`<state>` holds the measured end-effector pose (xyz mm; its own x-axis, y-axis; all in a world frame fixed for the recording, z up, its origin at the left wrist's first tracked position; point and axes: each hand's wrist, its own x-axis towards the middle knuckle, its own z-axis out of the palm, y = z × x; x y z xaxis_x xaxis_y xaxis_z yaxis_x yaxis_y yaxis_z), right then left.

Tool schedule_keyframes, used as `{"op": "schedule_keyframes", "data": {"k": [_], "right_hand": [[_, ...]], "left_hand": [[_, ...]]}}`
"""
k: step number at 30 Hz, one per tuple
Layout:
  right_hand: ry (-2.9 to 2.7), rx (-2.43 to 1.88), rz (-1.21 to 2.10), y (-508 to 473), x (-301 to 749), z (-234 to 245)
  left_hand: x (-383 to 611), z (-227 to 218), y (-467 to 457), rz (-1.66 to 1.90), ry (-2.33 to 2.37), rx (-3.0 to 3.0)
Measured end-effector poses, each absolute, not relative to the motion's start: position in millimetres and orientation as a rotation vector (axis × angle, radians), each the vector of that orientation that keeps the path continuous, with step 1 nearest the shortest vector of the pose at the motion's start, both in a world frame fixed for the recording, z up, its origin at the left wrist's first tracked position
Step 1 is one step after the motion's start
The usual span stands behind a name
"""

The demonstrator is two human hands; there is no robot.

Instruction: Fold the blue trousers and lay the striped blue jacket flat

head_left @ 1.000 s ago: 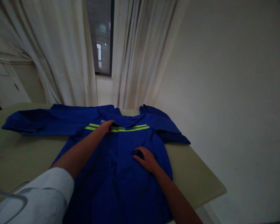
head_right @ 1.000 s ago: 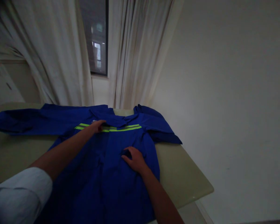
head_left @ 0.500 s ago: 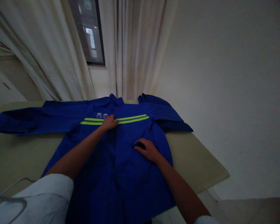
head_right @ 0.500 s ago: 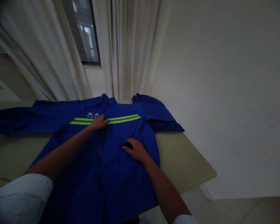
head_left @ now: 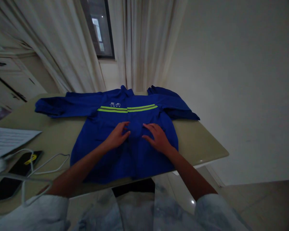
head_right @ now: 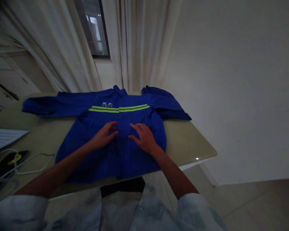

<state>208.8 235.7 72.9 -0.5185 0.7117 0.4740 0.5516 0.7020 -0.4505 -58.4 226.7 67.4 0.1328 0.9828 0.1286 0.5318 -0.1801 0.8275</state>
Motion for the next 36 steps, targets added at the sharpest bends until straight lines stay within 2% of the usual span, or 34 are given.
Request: {"op": "schedule_keyframes", "data": {"k": [3,7,11,17,21,25,29,33,36], "right_hand": [[-2.55,-0.808,0.465,163.4,194.6,65.8],[-2.596,-0.879,0.478,113.3,188.8,30.9],[-2.404,-0.899,0.571,120.3,200.0,22.2],[-1.651,-1.244,0.721,140.8,230.6,47.7],[-1.732,-1.374,0.757,142.9,241.0,41.6],[-1.961,-1.358,0.423,143.2,231.1,40.6],[-2.276,-1.145,0.271,146.0,197.2,56.8],[-2.529,-1.235,0.238,162.2,164.7,64.9],[-2.438,-1.322,0.449,190.0,163.5,62.1]], "left_hand": [[-64.8,62.1,143.2,0.665,1.314,2.253],[-73.7,38.0,75.2,0.406,1.374,2.51],[-84.5,19.8,66.0,0.37,1.409,2.566],[-85.2,15.1,64.3,0.356,1.385,2.584],[-76.3,24.2,54.7,0.357,1.402,2.581],[-72.1,46.6,75.3,0.28,1.366,2.528],[-66.6,60.8,140.8,0.251,1.462,2.506],[-58.3,61.6,214.2,0.327,1.256,2.596],[-55.2,54.9,248.2,0.475,1.099,2.509]]}}
